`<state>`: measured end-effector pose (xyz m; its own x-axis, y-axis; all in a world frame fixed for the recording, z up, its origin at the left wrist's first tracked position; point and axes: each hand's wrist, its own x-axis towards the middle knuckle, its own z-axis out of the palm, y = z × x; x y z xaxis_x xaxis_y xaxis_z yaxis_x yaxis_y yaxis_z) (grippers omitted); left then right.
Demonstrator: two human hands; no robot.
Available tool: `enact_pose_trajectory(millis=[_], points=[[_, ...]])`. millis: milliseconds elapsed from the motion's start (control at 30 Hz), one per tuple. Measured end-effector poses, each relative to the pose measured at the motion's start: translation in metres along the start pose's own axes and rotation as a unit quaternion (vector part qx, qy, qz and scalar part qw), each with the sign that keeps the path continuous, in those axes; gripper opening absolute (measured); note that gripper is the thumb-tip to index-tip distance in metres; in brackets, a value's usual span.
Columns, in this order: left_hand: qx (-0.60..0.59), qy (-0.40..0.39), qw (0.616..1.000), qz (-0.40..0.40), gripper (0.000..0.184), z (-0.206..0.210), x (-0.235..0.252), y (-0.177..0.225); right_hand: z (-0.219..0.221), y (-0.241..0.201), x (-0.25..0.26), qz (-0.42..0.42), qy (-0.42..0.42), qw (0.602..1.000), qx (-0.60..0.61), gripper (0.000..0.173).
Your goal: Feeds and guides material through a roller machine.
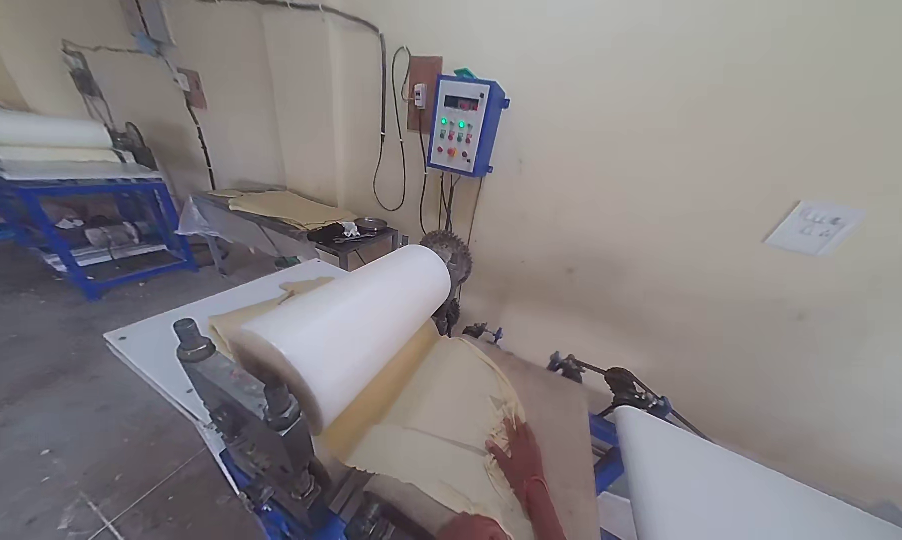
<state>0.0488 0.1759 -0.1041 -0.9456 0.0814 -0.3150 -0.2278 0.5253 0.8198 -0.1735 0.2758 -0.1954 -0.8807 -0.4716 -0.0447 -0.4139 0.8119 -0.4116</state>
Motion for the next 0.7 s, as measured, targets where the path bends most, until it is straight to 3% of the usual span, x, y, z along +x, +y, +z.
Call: enact_pose_trajectory(millis=[67,200,300,400,500,533,633,700], points=[[0.118,0.039,0.992,-0.012,0.048,-0.027,0.008,-0.002,-0.004,0.006,-0.003,-0.003,0.011,1.000,-0.004,0.085],[0.207,0.052,0.977,0.024,0.093,-0.046,0.042,-0.019,-0.011,0.015,-0.008,0.008,0.021,0.999,-0.038,0.086],[0.196,0.043,0.974,0.108,0.114,-0.015,0.064,-0.021,-0.010,0.020,-0.010,0.002,0.079,0.996,0.033,0.073],[0.191,0.032,0.966,0.171,0.126,0.029,0.085,-0.019,-0.002,0.011,-0.011,0.009,0.179,0.957,0.229,0.057],[0.176,0.142,0.951,0.210,0.112,0.046,0.100,-0.014,-0.037,-0.036,-0.029,0.113,0.188,0.871,0.440,0.051],[0.170,0.170,0.947,0.211,0.117,0.046,0.105,-0.012,-0.047,-0.045,-0.034,0.128,0.175,0.838,0.501,0.048],[0.154,0.200,0.948,0.193,0.117,0.051,0.117,-0.011,-0.059,-0.057,-0.038,0.145,0.139,0.747,0.634,0.039],[0.152,0.204,0.951,0.175,0.106,0.050,0.125,-0.007,-0.073,-0.050,-0.030,0.151,0.055,0.777,0.608,0.042]])
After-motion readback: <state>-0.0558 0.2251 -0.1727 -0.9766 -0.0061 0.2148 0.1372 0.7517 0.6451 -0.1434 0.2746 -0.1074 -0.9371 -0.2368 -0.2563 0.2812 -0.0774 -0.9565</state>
